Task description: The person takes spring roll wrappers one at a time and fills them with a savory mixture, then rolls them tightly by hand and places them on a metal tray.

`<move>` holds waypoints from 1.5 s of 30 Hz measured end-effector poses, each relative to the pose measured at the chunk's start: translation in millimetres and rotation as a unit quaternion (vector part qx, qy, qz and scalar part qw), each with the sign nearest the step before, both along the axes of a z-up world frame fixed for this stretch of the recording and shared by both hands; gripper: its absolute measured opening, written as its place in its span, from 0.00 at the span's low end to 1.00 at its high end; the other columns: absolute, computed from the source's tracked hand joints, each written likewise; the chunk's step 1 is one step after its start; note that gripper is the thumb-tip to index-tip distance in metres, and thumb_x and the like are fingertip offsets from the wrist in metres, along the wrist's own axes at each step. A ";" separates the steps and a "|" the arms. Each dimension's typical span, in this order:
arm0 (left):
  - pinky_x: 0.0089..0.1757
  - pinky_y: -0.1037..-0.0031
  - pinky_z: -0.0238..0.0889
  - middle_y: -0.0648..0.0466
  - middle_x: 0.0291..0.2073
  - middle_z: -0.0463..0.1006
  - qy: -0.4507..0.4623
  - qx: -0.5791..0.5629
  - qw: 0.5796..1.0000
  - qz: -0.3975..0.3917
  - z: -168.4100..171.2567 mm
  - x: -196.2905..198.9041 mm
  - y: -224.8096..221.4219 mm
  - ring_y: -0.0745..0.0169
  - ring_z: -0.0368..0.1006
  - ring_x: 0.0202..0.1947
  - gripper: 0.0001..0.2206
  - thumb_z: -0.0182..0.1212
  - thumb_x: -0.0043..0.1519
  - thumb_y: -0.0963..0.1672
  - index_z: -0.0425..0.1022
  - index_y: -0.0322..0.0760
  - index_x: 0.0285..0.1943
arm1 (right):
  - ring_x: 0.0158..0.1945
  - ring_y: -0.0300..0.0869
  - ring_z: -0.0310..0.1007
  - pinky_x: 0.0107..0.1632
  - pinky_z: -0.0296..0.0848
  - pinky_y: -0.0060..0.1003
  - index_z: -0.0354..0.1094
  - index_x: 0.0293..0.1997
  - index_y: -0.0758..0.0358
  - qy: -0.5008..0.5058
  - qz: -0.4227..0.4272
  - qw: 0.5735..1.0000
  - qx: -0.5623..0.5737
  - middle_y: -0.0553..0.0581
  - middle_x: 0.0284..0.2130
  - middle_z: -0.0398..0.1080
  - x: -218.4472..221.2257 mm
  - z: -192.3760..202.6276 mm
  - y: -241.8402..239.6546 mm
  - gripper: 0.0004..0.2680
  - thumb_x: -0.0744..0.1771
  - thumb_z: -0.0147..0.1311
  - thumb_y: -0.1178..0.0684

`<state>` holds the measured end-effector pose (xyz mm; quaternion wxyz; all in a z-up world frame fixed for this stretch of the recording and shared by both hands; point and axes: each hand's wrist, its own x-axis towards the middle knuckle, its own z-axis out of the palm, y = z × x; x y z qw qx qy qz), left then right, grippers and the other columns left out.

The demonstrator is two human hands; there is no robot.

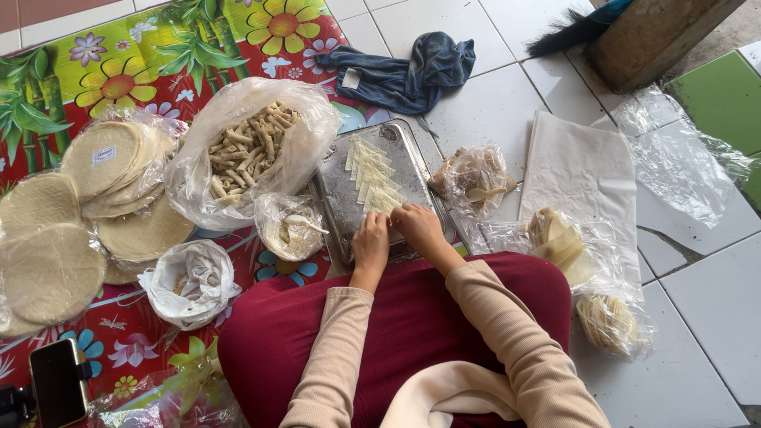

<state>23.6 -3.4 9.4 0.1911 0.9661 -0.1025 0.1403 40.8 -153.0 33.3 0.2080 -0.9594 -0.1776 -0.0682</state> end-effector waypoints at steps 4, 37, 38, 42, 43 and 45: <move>0.42 0.64 0.72 0.52 0.42 0.79 0.039 -0.010 0.999 -0.004 -0.3 -0.7 1.4 0.53 0.77 0.45 0.05 0.60 0.64 0.42 0.75 0.38 0.46 | 0.44 0.44 0.73 0.42 0.74 0.42 0.74 0.35 0.58 -0.038 0.059 0.996 -0.056 0.51 0.34 0.72 -3.6 4.9 -1.5 0.05 0.65 0.59 0.50; 0.49 0.67 0.68 0.52 0.42 0.78 -0.020 0.042 0.999 -0.020 1.2 5.0 -1.5 0.56 0.74 0.46 0.10 0.57 0.63 0.39 0.80 0.35 0.51 | 0.48 0.47 0.73 0.46 0.75 0.42 0.75 0.38 0.59 -0.010 0.042 0.999 0.018 0.52 0.37 0.73 6.6 -2.8 -1.9 0.03 0.65 0.58 0.55; 0.48 0.67 0.67 0.53 0.42 0.78 -0.013 0.036 0.999 -0.019 3.3 3.6 0.1 0.57 0.73 0.47 0.09 0.57 0.63 0.39 0.80 0.36 0.50 | 0.49 0.48 0.73 0.45 0.75 0.42 0.75 0.38 0.60 -0.021 0.036 0.999 0.021 0.52 0.37 0.73 6.9 -2.0 -0.4 0.03 0.64 0.57 0.57; 0.48 0.66 0.66 0.53 0.46 0.75 -0.026 0.056 0.998 -0.016 13.0 0.2 1.0 0.56 0.71 0.49 0.07 0.58 0.60 0.40 0.80 0.39 0.44 | 0.46 0.49 0.72 0.43 0.74 0.43 0.77 0.35 0.57 0.007 0.001 0.995 0.096 0.53 0.36 0.73 5.3 1.3 1.8 0.03 0.64 0.58 0.54; 0.48 0.66 0.65 0.54 0.46 0.74 -0.024 0.058 0.998 -0.013 13.7 0.5 1.9 0.56 0.70 0.50 0.07 0.58 0.60 0.40 0.80 0.39 0.44 | 0.46 0.48 0.72 0.45 0.74 0.43 0.77 0.35 0.56 0.012 -0.004 0.995 0.096 0.52 0.35 0.73 5.5 0.6 2.7 0.03 0.65 0.58 0.53; 0.49 0.66 0.65 0.54 0.47 0.72 -0.021 0.061 0.998 -0.006 14.3 4.3 2.2 0.57 0.69 0.51 0.07 0.58 0.61 0.40 0.80 0.39 0.44 | 0.45 0.47 0.72 0.48 0.74 0.43 0.77 0.37 0.57 0.020 0.003 0.994 0.106 0.51 0.35 0.73 7.1 -1.1 0.9 0.04 0.65 0.59 0.52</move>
